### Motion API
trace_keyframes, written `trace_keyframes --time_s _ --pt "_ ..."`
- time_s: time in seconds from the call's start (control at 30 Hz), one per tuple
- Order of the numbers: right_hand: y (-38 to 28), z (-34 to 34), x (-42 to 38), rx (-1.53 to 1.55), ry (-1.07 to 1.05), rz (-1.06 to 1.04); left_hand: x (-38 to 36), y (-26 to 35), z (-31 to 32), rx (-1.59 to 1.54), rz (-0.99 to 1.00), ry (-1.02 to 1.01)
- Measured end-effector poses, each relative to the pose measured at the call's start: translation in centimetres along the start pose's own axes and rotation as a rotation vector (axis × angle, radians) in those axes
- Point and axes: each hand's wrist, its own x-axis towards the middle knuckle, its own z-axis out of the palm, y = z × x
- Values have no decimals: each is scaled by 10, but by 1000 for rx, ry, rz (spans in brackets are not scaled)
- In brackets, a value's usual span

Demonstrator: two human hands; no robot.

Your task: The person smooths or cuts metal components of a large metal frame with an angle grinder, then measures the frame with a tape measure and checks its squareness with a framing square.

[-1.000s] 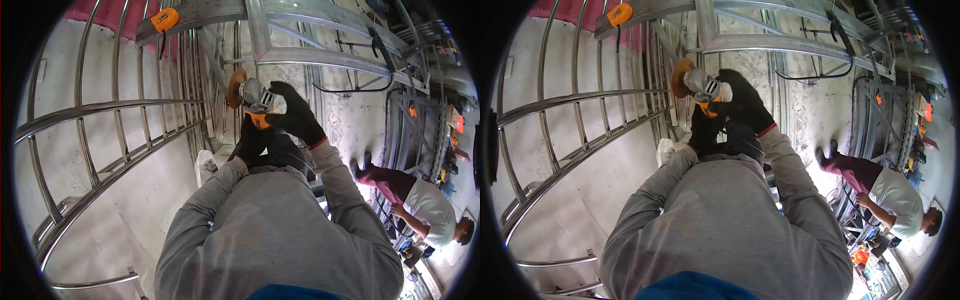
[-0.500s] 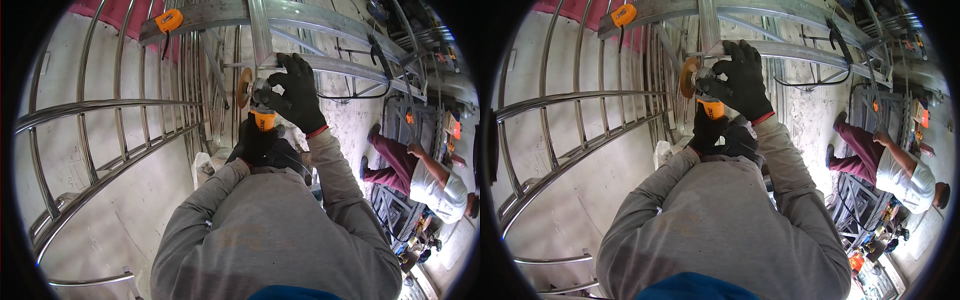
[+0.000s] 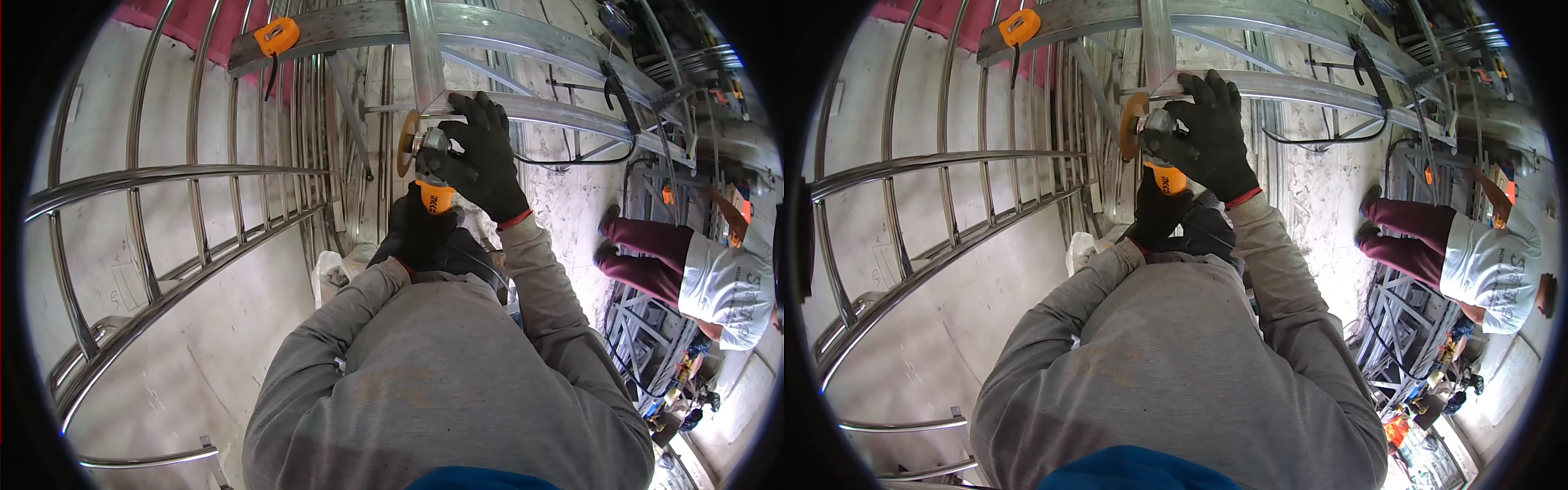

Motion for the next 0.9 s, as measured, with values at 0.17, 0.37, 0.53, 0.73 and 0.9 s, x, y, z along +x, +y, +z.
trace_keyframes --time_s 0.17,0.37,0.53,0.73,0.9 --pt "-1 1 -1 11 22 2 2 2 -1 -2 -46 -30" --pt "0 1 -1 21 38 9 3 -5 1 15 5 -14" --pt "-3 -1 0 11 23 34 5 -4 1 -10 -35 -34" --pt "-3 -1 2 -14 1 57 5 -2 0 -25 -41 -46" --pt "-1 2 2 -29 9 52 6 -10 3 55 49 4"
